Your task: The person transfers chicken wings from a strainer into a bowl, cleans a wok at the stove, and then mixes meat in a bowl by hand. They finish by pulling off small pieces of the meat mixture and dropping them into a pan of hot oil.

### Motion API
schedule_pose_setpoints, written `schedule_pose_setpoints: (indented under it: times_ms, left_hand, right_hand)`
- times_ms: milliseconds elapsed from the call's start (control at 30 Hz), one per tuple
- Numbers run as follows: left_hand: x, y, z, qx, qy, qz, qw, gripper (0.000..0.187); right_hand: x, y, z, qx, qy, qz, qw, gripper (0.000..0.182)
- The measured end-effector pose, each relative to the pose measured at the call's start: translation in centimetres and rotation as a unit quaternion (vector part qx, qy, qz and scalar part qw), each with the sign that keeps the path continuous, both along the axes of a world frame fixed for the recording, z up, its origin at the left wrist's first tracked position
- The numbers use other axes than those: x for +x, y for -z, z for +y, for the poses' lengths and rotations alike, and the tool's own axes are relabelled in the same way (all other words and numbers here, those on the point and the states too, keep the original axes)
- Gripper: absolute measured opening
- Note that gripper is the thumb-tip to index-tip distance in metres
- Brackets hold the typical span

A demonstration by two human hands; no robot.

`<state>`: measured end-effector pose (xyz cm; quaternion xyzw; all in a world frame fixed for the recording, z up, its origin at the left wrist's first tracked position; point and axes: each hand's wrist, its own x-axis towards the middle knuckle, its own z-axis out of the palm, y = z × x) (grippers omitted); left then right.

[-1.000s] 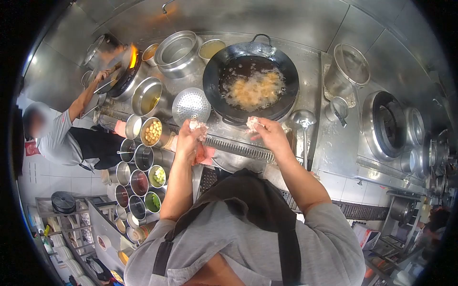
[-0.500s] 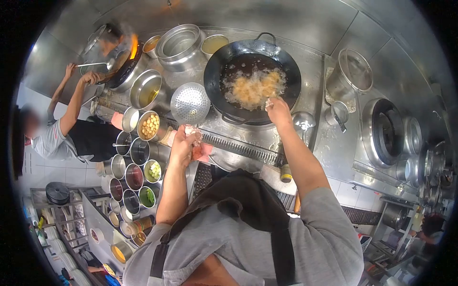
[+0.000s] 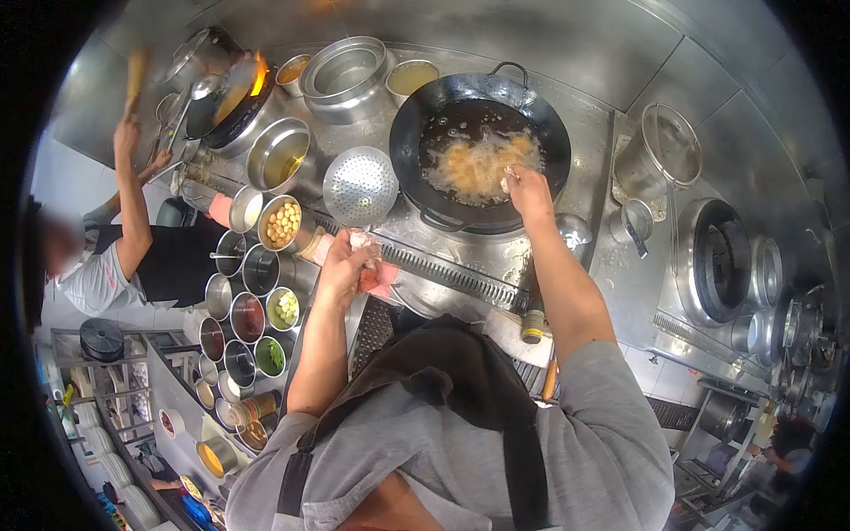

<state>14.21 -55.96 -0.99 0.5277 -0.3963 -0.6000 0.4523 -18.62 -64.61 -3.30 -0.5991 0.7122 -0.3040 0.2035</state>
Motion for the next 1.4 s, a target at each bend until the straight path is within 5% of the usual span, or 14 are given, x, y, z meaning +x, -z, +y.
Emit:
schedule_pose_setpoints:
  times_ms: [300,433,500,633,700,833,1000,1333,1400]
  left_hand:
    - [-0.2,-0.7,-0.5,0.026,0.039,-0.027,0.999,0.03]
    - [-0.8,-0.8,-0.6,0.018,0.047,0.007,0.999,0.032]
    - [-1.3,-0.7,-0.6,0.011,0.04,0.175,0.984,0.029]
    - [-3.3,-2.7,-0.6,0.033,0.058,0.28,0.958,0.033]
    - [-4.2,-3.0,-0.5,0.049,0.047,0.356,0.932,0.035]
    - [-5.5,-3.4,-0.3,0.038,0.075,0.386,0.919,0.037]
    - [-5.7,-3.2,-0.2,0.027,0.098,0.359,0.928,0.037]
    - [-6.4,-3.4,-1.0,-0.066,0.089,0.139,0.984,0.041]
    - [-6.5,-3.5,-1.3,-0.071,0.083,0.145,0.983,0.042]
  right_hand:
    - [-0.9,2.1,-0.7,-0.042,-0.002,0.044,0.998,0.028]
    - [-0.3,0.3,0.3,-0.058,0.02,-0.037,0.997,0.031]
    - [1.6,-1.4,1.9,-0.002,-0.002,-0.131,0.991,0.032]
    - [7.9,-4.2,6.9,0.011,-0.205,-0.274,0.94,0.044]
    - [10.0,-4.4,8.0,-0.129,-0.233,-0.132,0.955,0.058]
    - [11.2,-5.6,8.1,-0.147,-0.187,-0.16,0.958,0.055]
    - [9.6,-6.1,7.9,-0.089,-0.191,-0.222,0.952,0.037]
    - [9.3,-5.9,8.5,-0.144,-0.24,-0.154,0.948,0.041]
    - [9.7,-6.2,8.9,-0.044,-0.22,-0.271,0.936,0.041]
